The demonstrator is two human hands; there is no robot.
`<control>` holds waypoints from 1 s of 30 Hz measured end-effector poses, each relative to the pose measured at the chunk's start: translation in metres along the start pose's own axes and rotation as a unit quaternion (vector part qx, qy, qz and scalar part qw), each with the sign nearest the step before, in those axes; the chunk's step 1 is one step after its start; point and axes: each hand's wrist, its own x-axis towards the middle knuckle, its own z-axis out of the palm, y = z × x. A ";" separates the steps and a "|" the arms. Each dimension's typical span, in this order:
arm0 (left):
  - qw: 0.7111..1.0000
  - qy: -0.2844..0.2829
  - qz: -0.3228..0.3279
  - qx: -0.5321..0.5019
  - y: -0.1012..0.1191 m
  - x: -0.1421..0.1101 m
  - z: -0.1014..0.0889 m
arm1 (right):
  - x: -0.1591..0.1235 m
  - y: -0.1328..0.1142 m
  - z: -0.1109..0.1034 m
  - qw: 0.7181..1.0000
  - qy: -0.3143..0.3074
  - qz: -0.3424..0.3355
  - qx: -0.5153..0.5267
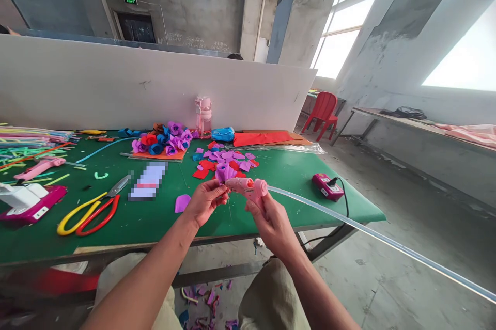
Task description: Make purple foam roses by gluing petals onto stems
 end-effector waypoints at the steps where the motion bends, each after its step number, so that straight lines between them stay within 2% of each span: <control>1: 1.000 0.001 -0.001 0.000 0.000 0.000 0.000 | 0.000 0.000 0.000 1.000 0.001 -0.002 -0.001; 30: 1.000 0.005 -0.006 -0.002 -0.001 0.000 -0.001 | 0.002 0.000 -0.001 1.000 -0.003 -0.009 -0.009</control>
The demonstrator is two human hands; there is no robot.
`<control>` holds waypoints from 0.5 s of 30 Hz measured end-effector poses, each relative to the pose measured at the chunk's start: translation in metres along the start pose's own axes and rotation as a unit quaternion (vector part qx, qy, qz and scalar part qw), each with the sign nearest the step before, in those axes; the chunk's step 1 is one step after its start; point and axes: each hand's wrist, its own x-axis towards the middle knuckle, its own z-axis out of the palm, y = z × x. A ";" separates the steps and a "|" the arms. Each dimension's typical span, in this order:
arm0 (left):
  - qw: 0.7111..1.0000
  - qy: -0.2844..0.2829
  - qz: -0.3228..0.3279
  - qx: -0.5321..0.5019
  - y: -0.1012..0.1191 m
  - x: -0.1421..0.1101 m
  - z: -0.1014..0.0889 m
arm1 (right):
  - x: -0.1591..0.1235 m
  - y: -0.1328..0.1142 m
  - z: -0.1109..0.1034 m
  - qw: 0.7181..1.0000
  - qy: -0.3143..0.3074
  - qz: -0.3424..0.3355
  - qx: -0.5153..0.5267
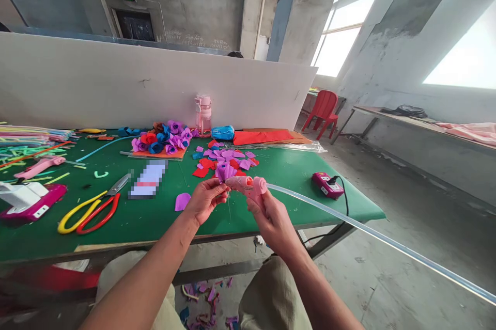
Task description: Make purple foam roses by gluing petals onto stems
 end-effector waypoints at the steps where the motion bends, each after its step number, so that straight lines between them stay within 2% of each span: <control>1: 1.000 0.000 0.000 0.000 0.000 0.000 0.000 | 0.000 0.000 0.000 1.000 0.000 0.000 0.002; 9: 1.000 -0.005 0.007 0.001 -0.001 0.002 0.000 | 0.001 0.000 0.002 1.000 -0.017 0.006 0.020; 15: 1.000 -0.003 0.007 -0.003 -0.002 0.002 -0.001 | 0.001 0.000 0.001 1.000 -0.006 0.013 0.013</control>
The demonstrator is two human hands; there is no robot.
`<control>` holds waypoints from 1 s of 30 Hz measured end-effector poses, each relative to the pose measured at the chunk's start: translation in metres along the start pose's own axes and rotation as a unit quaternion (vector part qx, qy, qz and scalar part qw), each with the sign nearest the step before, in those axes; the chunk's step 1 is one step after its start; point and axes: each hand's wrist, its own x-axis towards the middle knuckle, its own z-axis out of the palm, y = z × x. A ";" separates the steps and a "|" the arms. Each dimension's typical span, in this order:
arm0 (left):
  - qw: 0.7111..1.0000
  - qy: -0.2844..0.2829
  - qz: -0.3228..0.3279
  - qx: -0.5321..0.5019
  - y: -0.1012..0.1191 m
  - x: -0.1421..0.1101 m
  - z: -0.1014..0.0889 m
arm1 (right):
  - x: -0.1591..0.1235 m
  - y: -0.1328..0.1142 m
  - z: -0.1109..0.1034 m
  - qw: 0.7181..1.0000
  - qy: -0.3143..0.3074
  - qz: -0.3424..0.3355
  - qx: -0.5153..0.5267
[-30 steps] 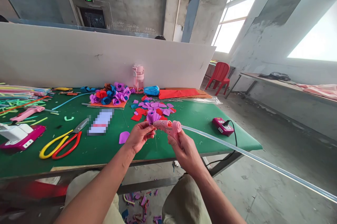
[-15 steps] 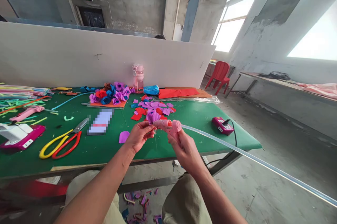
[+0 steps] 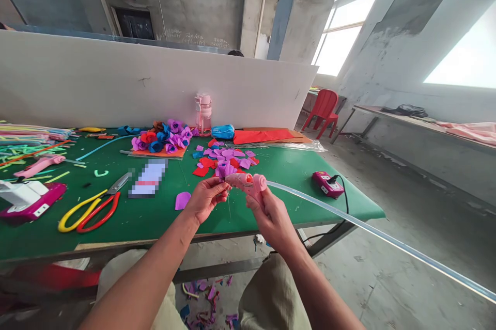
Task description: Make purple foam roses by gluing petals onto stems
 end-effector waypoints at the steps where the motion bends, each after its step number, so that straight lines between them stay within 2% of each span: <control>1: 1.000 -0.001 0.001 0.002 0.000 0.000 -0.001 | 0.000 0.000 0.000 1.000 -0.003 -0.001 0.002; 9: 1.000 0.004 -0.006 0.000 0.000 -0.001 -0.001 | -0.001 -0.001 -0.002 1.000 0.003 0.011 0.008; 13: 1.000 0.003 -0.016 -0.008 0.003 -0.002 0.001 | 0.001 0.002 -0.006 0.994 -0.002 0.059 0.092; 18: 0.999 -0.012 -0.034 -0.029 0.005 -0.005 0.003 | 0.001 0.006 -0.010 0.943 -0.037 0.159 0.291; 22: 0.998 -0.019 -0.040 -0.047 0.005 -0.005 0.003 | 0.000 0.008 -0.016 0.908 -0.020 0.188 0.373; 26: 0.998 -0.020 -0.041 -0.054 0.005 -0.004 0.002 | 0.005 0.033 -0.021 0.875 0.035 0.208 0.437; 28: 0.998 -0.020 -0.039 -0.055 0.005 -0.005 0.001 | 0.010 0.054 -0.023 0.859 0.058 0.248 0.445; 30: 0.998 -0.022 -0.034 -0.056 0.006 -0.005 0.000 | 0.014 0.077 -0.024 0.861 0.062 0.299 0.406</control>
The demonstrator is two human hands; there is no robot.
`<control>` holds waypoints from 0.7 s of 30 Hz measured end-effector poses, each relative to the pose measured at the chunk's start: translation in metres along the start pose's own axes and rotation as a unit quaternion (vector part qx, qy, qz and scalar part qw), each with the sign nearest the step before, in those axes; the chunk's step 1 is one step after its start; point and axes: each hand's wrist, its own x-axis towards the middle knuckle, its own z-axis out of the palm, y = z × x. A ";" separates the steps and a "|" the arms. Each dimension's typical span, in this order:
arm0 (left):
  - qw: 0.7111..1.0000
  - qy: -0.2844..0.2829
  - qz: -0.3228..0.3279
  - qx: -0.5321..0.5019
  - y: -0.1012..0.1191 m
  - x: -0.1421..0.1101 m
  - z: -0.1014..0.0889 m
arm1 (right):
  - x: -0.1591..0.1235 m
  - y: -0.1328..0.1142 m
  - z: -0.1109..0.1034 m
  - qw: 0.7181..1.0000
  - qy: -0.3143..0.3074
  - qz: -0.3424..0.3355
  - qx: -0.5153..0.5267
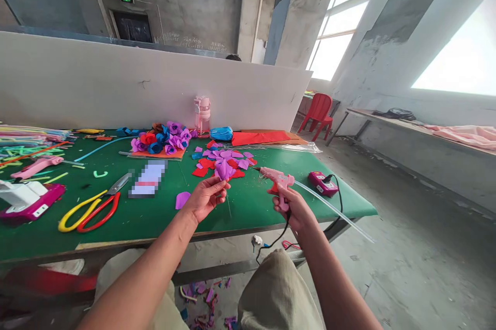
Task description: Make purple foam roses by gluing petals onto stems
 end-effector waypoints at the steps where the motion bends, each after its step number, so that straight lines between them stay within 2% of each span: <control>1: 1.000 -0.001 0.003 0.000 0.000 -0.001 0.000 | 0.007 0.004 -0.006 0.999 0.015 0.010 -0.047; 4: 1.000 -0.008 0.010 0.000 0.001 -0.002 -0.001 | 0.023 0.014 -0.018 0.975 0.042 0.005 -0.218; 8: 1.000 -0.017 0.014 0.004 0.002 -0.005 0.000 | 0.034 0.019 -0.022 0.942 0.066 -0.017 -0.328; 12: 0.999 -0.022 0.029 0.012 0.007 -0.013 0.006 | 0.040 0.019 -0.023 0.893 0.101 -0.045 -0.437; 15: 0.998 -0.020 0.055 0.010 0.008 -0.028 0.013 | 0.040 0.017 -0.024 0.860 0.115 -0.064 -0.493; 18: 0.997 0.004 0.082 0.000 0.000 -0.052 0.018 | 0.030 0.011 -0.023 0.839 0.127 -0.080 -0.523; 20: 0.996 0.022 0.087 -0.006 -0.013 -0.071 0.022 | 0.016 0.007 -0.018 0.833 0.147 -0.106 -0.523; 21: 0.996 0.027 0.084 -0.008 -0.020 -0.080 0.023 | 0.006 0.006 -0.015 0.840 0.152 -0.126 -0.506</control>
